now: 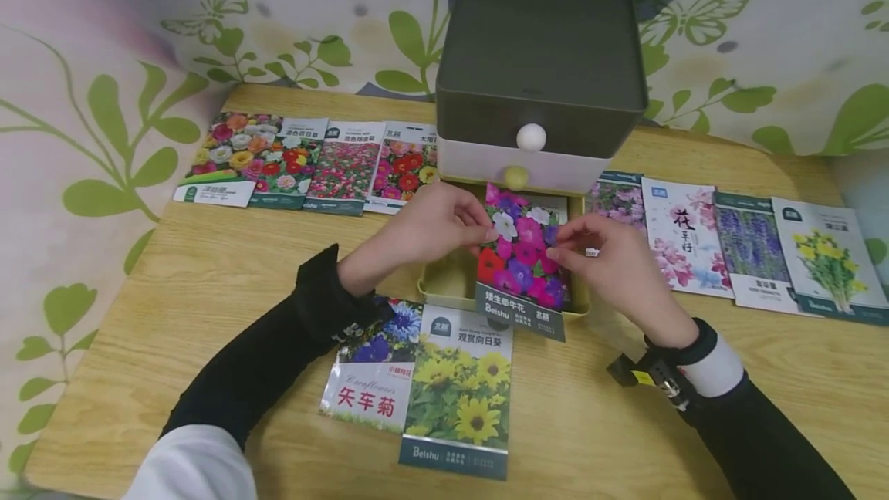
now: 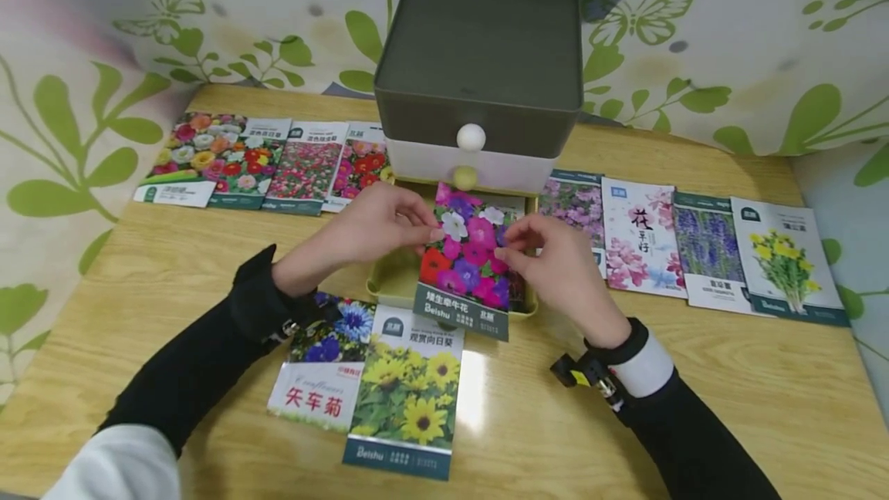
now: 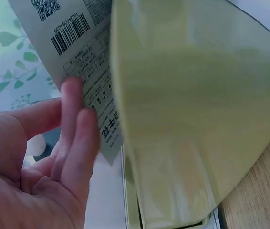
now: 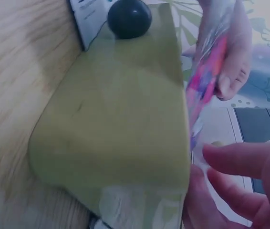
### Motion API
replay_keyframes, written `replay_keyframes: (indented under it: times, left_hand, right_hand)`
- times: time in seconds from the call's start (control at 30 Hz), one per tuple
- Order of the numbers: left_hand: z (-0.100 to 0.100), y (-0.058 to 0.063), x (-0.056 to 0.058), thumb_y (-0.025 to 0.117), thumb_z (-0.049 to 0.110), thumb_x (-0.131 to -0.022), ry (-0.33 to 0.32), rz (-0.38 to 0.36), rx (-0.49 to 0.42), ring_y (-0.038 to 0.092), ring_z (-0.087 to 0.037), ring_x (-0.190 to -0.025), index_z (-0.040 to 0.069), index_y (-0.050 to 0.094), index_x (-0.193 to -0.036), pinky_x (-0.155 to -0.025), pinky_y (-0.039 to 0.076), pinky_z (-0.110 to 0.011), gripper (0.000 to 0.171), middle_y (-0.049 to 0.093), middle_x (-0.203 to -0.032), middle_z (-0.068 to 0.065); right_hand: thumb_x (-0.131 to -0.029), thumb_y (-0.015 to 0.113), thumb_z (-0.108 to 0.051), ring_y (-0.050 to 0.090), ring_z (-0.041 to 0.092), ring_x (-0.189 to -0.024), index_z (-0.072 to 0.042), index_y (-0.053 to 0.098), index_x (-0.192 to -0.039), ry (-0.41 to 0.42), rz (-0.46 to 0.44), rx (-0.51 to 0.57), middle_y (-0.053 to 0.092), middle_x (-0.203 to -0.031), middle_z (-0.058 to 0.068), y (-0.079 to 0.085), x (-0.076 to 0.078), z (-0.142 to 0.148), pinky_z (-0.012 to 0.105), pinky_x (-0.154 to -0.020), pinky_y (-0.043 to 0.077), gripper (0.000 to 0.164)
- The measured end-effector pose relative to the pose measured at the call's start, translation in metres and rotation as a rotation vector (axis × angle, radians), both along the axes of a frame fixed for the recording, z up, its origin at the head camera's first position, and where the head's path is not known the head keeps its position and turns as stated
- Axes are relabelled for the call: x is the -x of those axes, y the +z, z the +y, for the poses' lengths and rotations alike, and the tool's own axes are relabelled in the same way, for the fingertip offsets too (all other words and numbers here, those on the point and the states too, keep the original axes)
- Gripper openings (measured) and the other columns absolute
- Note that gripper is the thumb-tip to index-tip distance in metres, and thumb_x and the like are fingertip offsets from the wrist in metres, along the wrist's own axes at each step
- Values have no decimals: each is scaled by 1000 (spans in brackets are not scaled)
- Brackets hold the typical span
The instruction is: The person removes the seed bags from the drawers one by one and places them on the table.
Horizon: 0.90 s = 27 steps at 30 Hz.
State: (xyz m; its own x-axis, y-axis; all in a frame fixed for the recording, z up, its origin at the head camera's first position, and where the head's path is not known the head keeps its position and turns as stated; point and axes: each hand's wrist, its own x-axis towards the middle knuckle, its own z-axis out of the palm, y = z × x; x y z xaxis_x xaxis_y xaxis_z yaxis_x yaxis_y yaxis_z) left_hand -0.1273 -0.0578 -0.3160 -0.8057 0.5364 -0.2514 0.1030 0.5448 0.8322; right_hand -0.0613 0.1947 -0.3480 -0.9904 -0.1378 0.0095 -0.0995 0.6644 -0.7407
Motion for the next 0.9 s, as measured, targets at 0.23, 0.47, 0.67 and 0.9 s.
replay_keyframes:
  times: [0.23,0.47,0.67,0.9]
  left_hand:
    - [-7,1,2,70,10,-94,91,-188,-219,69,-38,-86,0,70,-98,-82,56,-44,11,71,-87,-14]
    - [-9,1,0,71,11,-94,123,-224,-263,68,-39,-88,0,70,-98,-85,55,-46,11,70,-88,-15]
    - [-8,0,-8,75,18,-91,61,-129,-197,71,-33,-81,5,72,-94,-70,53,-38,14,73,-86,-7]
    - [-1,6,-31,73,20,-93,-121,-7,-150,71,-23,-73,9,74,-94,-53,43,-26,11,73,-80,2]
  right_hand:
    - [-94,72,-19,69,23,-83,-7,69,-100,68,-9,-66,73,-91,7,1,-6,-2,34,-61,51,13]
    - [-97,67,-19,71,22,-85,-6,69,-102,79,18,-39,73,-93,6,-2,-7,-3,34,-67,54,13]
    - [-95,70,-22,68,17,-72,-8,69,-101,29,-13,16,72,-87,4,1,-13,5,27,-56,50,15]
    - [-94,72,-27,70,16,-76,-10,69,-104,-9,-128,43,73,-93,4,9,-29,22,28,-67,55,21]
